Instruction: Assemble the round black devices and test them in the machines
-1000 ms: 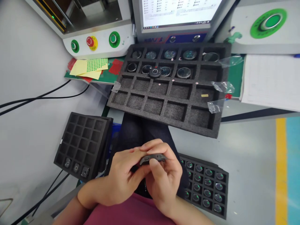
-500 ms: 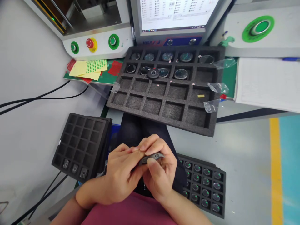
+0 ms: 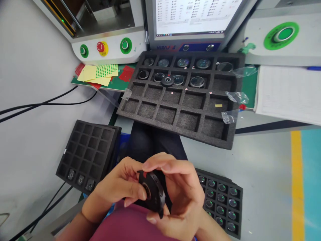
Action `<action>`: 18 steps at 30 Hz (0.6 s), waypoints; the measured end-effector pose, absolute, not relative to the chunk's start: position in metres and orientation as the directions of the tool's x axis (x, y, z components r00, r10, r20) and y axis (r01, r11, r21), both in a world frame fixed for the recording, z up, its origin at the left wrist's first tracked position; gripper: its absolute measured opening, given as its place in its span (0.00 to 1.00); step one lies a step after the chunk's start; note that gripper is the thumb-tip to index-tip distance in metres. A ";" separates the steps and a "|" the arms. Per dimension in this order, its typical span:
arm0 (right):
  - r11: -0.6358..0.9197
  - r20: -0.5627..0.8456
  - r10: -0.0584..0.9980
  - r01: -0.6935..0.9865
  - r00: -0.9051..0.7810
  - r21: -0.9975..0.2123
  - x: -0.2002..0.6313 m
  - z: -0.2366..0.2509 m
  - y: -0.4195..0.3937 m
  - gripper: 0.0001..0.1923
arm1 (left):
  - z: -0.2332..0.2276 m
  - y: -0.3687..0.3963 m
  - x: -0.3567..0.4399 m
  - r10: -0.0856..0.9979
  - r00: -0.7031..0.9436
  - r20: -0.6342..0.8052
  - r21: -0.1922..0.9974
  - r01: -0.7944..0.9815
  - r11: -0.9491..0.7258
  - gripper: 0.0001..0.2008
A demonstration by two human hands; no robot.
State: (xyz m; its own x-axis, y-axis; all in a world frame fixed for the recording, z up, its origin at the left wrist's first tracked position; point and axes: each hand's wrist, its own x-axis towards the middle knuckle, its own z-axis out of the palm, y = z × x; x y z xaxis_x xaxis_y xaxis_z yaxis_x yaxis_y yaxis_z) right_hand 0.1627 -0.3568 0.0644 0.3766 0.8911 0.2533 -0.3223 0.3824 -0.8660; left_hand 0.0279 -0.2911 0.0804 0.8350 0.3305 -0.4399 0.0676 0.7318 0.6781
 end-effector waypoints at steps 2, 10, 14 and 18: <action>0.368 0.247 0.899 -0.316 0.362 -0.875 0.165 0.063 -0.358 0.21 | 0.080 -0.289 0.028 0.314 0.842 -0.440 0.661 0.067 0.747 0.21; 0.429 0.299 0.868 -0.296 0.396 -0.853 0.168 0.059 -0.354 0.21 | 0.076 -0.281 0.033 0.267 0.874 -0.406 0.613 0.043 0.789 0.22; 0.470 0.340 0.846 -0.273 0.412 -0.839 0.171 0.066 -0.344 0.23 | 0.078 -0.272 0.044 0.248 0.896 -0.368 0.553 -0.004 0.833 0.23; 0.461 0.350 0.857 -0.260 0.377 -0.848 0.183 0.078 -0.331 0.25 | 0.082 -0.261 0.056 0.235 0.912 -0.335 0.475 -0.052 0.879 0.25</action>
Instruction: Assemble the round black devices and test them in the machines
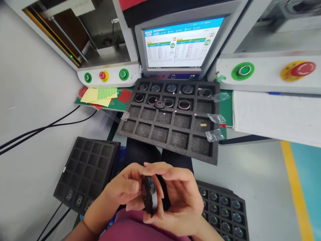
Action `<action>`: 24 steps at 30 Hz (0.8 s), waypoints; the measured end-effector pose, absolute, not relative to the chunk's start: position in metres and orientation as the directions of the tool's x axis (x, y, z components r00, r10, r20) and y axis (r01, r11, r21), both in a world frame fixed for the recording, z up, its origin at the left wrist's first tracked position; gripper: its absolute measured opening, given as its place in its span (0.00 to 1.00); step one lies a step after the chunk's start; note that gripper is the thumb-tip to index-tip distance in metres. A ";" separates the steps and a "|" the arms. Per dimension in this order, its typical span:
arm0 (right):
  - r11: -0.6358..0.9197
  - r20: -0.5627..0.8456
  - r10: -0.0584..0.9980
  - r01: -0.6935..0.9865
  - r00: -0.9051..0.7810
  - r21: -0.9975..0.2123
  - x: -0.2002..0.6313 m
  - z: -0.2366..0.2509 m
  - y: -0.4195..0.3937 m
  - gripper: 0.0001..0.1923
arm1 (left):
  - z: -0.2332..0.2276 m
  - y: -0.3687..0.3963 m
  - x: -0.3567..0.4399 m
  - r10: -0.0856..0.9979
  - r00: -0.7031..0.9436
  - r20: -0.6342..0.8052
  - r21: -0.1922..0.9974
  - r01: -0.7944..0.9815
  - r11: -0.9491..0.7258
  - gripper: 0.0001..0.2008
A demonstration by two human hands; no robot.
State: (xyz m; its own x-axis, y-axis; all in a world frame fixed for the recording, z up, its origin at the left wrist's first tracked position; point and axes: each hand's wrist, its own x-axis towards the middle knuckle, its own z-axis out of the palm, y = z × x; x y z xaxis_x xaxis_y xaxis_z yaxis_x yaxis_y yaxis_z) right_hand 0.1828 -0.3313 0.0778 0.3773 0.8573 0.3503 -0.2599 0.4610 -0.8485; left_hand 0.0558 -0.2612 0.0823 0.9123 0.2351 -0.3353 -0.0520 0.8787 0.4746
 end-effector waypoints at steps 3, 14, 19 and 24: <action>0.480 0.376 0.851 -0.253 0.367 -0.840 0.190 0.083 -0.322 0.27 | 0.085 -0.254 0.064 0.277 0.885 -0.373 0.444 -0.092 0.891 0.25; 0.518 0.368 0.781 -0.193 0.505 -0.833 0.192 0.098 -0.284 0.26 | 0.105 -0.221 0.091 0.372 0.787 -0.492 0.429 -0.152 0.890 0.26; 0.498 0.342 0.790 -0.206 0.509 -0.842 0.206 0.093 -0.266 0.22 | 0.096 -0.206 0.102 0.332 0.848 -0.414 0.474 -0.111 0.874 0.30; 0.434 0.227 0.715 -0.166 0.661 -0.885 0.240 0.090 -0.253 0.21 | 0.091 -0.149 0.120 0.406 0.838 -0.364 0.921 0.260 0.290 0.34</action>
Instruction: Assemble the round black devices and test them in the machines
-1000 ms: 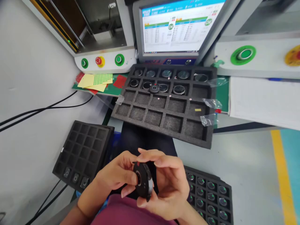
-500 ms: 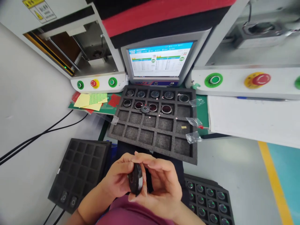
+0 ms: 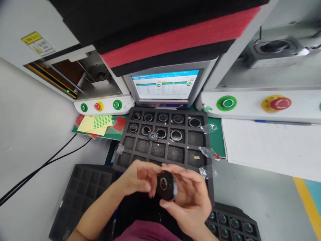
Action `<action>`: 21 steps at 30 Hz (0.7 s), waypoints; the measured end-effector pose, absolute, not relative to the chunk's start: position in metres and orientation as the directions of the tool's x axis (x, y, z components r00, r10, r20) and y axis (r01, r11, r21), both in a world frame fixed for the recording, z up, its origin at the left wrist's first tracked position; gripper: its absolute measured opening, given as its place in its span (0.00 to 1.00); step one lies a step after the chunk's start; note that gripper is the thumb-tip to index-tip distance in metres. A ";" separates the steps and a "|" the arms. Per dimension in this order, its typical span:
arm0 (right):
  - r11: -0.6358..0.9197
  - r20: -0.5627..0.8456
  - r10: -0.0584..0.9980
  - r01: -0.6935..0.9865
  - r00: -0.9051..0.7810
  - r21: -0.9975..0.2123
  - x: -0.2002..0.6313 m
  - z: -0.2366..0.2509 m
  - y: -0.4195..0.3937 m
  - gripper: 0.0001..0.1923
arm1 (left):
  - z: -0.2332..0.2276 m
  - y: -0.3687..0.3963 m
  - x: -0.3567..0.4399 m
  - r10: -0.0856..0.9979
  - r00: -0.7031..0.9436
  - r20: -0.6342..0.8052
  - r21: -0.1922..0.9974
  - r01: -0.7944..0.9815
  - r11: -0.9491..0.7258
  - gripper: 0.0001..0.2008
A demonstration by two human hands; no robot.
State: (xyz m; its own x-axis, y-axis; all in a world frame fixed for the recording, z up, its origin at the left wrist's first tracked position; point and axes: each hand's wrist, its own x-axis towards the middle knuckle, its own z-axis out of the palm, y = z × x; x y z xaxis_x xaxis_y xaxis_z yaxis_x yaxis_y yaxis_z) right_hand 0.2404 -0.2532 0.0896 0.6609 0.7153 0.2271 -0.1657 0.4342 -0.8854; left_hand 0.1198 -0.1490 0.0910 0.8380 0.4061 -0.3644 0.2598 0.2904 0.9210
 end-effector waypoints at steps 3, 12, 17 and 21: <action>0.413 0.249 0.645 -0.056 0.722 -0.909 0.269 0.087 -0.250 0.23 | 0.088 -0.103 0.138 0.681 0.701 -0.214 0.670 0.613 -0.420 0.20; 0.275 0.117 0.476 -0.022 0.871 -0.961 0.287 0.076 -0.280 0.23 | 0.078 -0.055 0.174 0.641 0.727 -0.245 0.282 0.686 -0.671 0.14; 0.177 0.132 0.475 0.052 0.870 -0.983 0.291 0.058 -0.290 0.20 | 0.079 -0.051 0.177 0.601 0.753 -0.266 0.302 0.658 -0.690 0.10; 0.178 0.253 0.510 0.188 0.822 -0.966 0.308 0.045 -0.276 0.21 | 0.079 -0.038 0.178 0.598 0.772 -0.218 0.455 0.622 -0.637 0.08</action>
State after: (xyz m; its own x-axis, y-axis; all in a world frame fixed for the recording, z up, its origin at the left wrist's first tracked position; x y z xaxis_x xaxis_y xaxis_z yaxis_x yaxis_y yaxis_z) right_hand 0.3084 -0.2759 0.0452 0.8217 0.5104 0.2534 0.1875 0.1777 -0.9661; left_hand 0.1781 -0.0382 0.0785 0.7716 0.5976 -0.2177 0.6219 -0.6371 0.4554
